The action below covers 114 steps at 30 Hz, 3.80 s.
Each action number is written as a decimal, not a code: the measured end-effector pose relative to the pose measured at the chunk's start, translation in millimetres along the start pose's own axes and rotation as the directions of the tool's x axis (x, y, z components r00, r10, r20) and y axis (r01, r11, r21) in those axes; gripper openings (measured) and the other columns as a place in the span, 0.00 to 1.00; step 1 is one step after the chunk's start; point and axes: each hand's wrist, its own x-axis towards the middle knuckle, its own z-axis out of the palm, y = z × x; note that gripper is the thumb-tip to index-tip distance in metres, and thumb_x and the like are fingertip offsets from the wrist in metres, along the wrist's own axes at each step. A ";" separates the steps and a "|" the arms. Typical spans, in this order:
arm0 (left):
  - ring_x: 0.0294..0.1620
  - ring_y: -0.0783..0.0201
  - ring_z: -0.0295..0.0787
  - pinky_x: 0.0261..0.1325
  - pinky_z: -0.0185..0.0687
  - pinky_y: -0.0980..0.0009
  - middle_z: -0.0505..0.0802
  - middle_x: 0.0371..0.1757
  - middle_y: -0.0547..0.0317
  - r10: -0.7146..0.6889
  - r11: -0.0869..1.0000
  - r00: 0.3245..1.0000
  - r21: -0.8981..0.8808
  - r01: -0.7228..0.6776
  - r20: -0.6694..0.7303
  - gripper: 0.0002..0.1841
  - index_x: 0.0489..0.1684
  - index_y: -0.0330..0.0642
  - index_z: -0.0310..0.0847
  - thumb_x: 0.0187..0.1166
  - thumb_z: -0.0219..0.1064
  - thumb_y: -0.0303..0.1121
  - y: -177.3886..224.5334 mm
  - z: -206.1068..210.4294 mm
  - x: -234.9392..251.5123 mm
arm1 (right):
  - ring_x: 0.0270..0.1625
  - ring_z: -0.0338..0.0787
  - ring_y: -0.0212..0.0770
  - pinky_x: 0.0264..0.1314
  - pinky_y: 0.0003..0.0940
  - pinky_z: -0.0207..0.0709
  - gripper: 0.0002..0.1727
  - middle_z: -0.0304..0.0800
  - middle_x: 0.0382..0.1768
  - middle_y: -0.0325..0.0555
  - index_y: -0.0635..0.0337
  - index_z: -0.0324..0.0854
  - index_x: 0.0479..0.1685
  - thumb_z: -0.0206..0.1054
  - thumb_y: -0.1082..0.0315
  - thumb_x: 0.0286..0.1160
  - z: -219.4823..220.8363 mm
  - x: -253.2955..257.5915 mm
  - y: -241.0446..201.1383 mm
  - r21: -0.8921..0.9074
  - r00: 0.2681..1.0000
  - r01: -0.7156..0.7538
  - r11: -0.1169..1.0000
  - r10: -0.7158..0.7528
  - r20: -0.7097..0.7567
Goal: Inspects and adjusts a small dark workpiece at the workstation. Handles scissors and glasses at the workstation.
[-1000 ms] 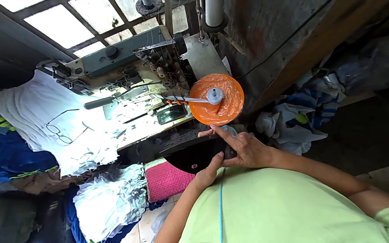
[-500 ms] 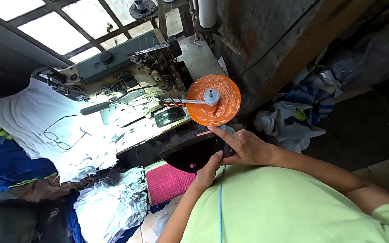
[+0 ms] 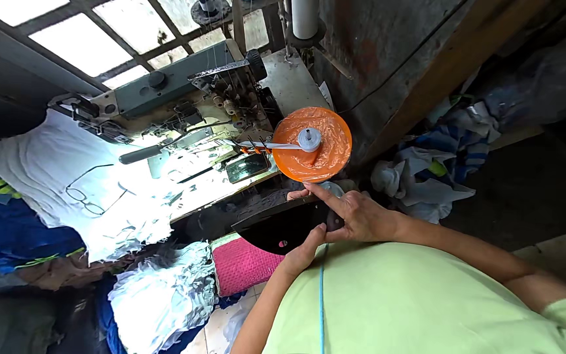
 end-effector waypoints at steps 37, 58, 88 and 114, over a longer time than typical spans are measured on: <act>0.46 0.80 0.93 0.56 0.88 0.76 0.97 0.39 0.73 -0.008 1.000 1.000 0.017 0.008 -0.010 0.10 0.39 0.48 0.92 0.75 0.63 0.24 2.3 1.1 0.2 | 0.21 0.78 0.43 0.28 0.37 0.74 0.48 0.81 0.20 0.49 0.75 0.66 0.82 0.63 0.40 0.76 -0.6 -0.6 1.2 0.078 0.998 -0.036 0.996 0.032 0.057; 0.19 0.83 0.69 0.20 0.63 0.88 0.84 0.31 0.71 -0.032 0.919 0.999 -0.393 0.038 0.021 0.08 0.53 0.48 0.72 0.83 0.53 0.28 -5.6 -2.3 31.1 | 0.17 0.70 0.13 0.22 0.10 0.67 0.45 0.72 0.17 0.22 0.62 0.48 0.91 0.62 0.47 0.81 -6.1 -3.9 14.9 0.799 0.904 -0.291 0.526 0.424 0.050; 0.62 0.91 0.83 0.68 0.78 0.84 0.92 0.60 0.88 0.253 0.964 0.914 0.000 -0.267 0.316 0.13 0.63 0.66 0.87 0.86 0.63 0.42 0.2 -23.2 -6.8 | 0.20 0.72 0.37 0.26 0.30 0.70 0.53 0.76 0.19 0.45 0.75 0.63 0.84 0.62 0.33 0.75 -17.6 -0.3 -9.4 0.119 0.997 -0.066 0.991 0.059 0.058; 0.58 0.94 0.84 0.65 0.80 0.85 0.93 0.53 0.92 0.365 0.881 0.919 0.263 -0.392 0.148 0.12 0.58 0.67 0.88 0.88 0.58 0.48 1.6 4.2 1.3 | 0.17 0.74 0.40 0.23 0.33 0.71 0.51 0.78 0.16 0.45 0.75 0.65 0.82 0.61 0.35 0.76 -9.1 -7.3 -11.8 -0.017 1.000 -0.004 1.000 0.004 -0.029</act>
